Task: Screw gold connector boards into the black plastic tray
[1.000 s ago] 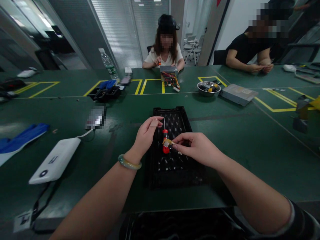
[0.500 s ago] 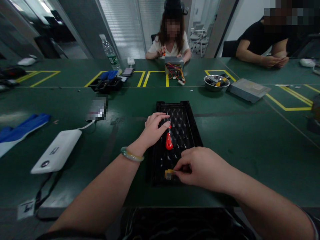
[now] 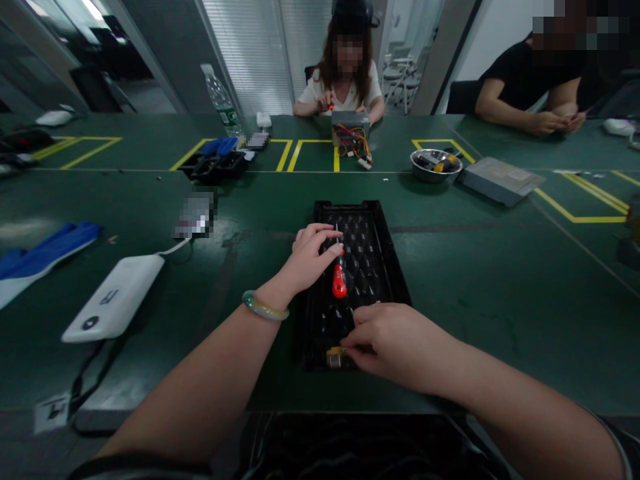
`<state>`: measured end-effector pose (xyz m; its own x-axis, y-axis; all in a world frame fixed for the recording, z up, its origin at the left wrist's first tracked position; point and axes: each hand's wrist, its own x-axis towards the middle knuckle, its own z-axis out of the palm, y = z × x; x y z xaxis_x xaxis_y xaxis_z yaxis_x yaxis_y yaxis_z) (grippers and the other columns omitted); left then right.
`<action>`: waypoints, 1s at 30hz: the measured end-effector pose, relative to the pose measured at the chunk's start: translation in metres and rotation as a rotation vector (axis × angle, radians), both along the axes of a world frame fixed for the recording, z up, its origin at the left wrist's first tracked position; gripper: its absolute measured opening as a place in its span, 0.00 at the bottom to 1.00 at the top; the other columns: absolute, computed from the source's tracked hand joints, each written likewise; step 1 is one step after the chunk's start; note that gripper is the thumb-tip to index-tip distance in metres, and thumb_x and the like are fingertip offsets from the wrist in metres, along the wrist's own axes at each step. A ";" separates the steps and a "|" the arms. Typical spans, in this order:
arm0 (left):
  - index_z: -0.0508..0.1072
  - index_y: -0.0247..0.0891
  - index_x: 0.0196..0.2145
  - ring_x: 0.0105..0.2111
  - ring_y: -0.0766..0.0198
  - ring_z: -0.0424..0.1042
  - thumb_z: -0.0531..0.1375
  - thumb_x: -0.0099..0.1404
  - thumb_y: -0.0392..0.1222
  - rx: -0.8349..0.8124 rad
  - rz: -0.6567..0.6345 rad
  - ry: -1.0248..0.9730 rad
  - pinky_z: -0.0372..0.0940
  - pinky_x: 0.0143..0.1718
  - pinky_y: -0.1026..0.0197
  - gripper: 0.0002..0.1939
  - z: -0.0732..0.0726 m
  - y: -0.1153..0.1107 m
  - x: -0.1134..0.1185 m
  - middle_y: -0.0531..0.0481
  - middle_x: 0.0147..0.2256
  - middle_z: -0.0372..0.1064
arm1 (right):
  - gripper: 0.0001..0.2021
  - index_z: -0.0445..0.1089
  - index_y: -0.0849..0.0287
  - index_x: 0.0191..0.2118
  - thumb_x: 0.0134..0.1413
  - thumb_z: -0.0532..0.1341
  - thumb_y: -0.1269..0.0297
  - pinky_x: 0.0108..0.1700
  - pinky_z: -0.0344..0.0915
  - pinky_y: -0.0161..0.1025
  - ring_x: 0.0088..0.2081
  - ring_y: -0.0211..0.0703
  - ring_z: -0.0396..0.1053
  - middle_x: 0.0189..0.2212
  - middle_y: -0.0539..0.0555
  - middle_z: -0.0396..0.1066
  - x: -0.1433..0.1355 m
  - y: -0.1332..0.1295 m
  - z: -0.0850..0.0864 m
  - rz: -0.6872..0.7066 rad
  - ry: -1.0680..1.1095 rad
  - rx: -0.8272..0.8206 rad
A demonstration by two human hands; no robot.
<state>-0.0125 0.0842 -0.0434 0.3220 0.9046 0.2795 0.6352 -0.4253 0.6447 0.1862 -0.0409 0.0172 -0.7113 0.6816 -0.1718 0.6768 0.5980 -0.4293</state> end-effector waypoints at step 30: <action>0.76 0.43 0.55 0.62 0.52 0.61 0.61 0.71 0.45 -0.022 0.002 0.027 0.54 0.68 0.42 0.16 0.005 -0.002 0.001 0.46 0.60 0.66 | 0.04 0.80 0.52 0.36 0.59 0.66 0.65 0.36 0.63 0.39 0.35 0.42 0.76 0.33 0.47 0.80 0.000 0.007 0.007 -0.113 0.021 -0.049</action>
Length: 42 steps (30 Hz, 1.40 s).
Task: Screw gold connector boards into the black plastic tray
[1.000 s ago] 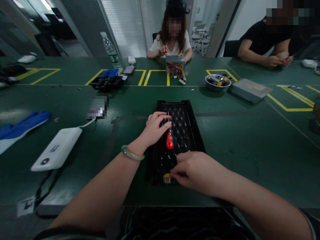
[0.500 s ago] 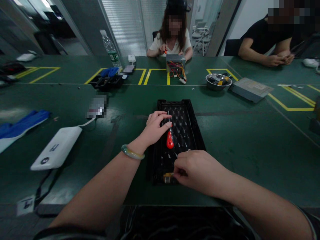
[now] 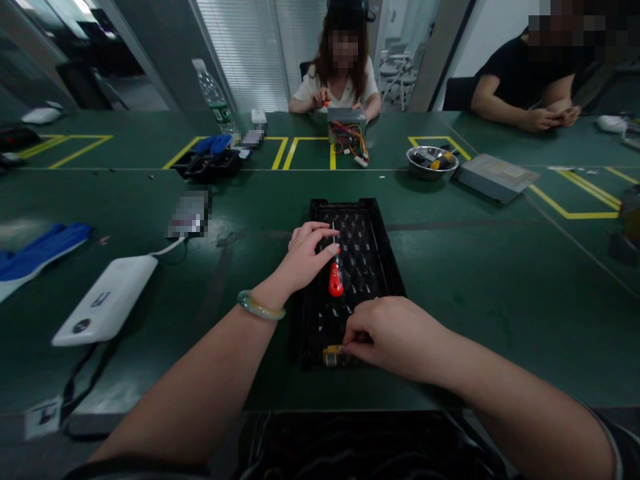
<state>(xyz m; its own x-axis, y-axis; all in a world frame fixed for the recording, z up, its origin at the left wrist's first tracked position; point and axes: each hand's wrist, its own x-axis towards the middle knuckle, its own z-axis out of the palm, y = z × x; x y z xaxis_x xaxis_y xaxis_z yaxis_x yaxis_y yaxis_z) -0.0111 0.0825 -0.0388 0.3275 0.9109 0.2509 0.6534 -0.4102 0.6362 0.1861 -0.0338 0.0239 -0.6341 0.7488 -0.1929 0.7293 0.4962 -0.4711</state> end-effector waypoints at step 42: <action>0.74 0.43 0.40 0.28 0.68 0.70 0.63 0.69 0.40 0.236 -0.501 0.015 0.62 0.38 0.60 0.02 0.064 -0.054 -0.005 0.57 0.30 0.74 | 0.15 0.63 0.52 0.48 0.58 0.65 0.64 0.53 0.71 0.48 0.47 0.46 0.71 0.45 0.54 0.69 0.024 0.051 -0.037 -0.322 0.940 0.543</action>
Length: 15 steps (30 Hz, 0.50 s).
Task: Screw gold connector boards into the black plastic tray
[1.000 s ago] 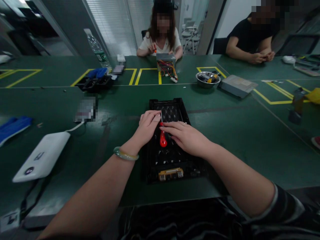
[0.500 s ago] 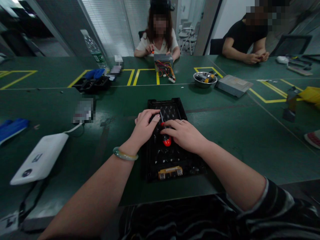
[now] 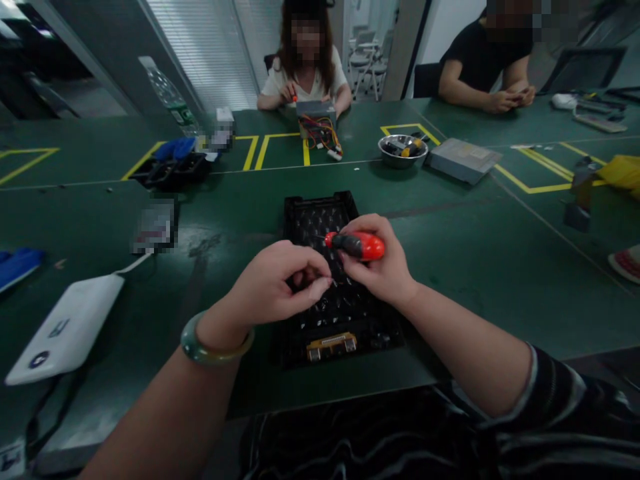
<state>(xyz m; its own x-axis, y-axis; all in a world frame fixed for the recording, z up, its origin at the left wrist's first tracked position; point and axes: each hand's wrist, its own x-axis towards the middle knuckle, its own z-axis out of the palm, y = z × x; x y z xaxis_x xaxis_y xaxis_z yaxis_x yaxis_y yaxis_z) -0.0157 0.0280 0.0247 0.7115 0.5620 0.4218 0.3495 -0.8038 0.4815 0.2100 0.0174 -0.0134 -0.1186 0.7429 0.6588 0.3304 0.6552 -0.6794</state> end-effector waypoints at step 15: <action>0.79 0.43 0.38 0.38 0.63 0.74 0.63 0.71 0.46 -0.173 -0.325 0.502 0.61 0.44 0.57 0.07 0.001 -0.017 0.022 0.55 0.37 0.77 | 0.18 0.52 0.50 0.40 0.55 0.62 0.51 0.38 0.73 0.44 0.29 0.38 0.69 0.32 0.46 0.67 -0.004 0.024 -0.020 -0.052 0.540 -0.433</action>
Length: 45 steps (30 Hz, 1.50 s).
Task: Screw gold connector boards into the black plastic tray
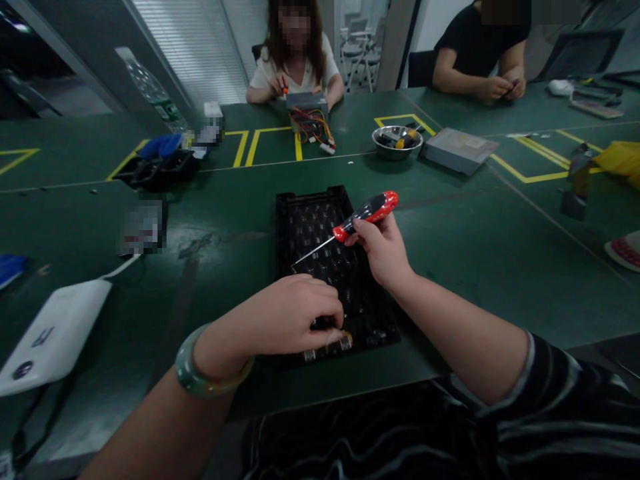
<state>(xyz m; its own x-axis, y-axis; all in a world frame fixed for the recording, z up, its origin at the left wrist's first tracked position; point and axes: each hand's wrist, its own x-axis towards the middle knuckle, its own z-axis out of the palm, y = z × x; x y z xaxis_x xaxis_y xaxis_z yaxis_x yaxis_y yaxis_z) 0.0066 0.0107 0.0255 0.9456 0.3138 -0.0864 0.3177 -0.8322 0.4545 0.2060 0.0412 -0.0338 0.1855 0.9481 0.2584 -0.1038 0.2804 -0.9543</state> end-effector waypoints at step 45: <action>0.78 0.42 0.38 0.39 0.62 0.75 0.62 0.65 0.33 -0.097 0.108 0.061 0.66 0.41 0.60 0.07 0.003 -0.017 0.003 0.54 0.37 0.77 | 0.19 0.58 0.52 0.39 0.51 0.69 0.53 0.32 0.71 0.39 0.26 0.33 0.68 0.29 0.43 0.67 0.000 0.005 -0.005 0.064 0.142 0.020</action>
<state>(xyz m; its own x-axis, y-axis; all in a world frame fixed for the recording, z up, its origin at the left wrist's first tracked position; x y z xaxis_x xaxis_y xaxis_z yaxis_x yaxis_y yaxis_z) 0.0096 -0.0061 0.0287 0.8987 0.4012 -0.1773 0.4327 -0.7448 0.5079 0.2056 0.0461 -0.0387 0.1606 0.9541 0.2529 -0.2559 0.2877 -0.9229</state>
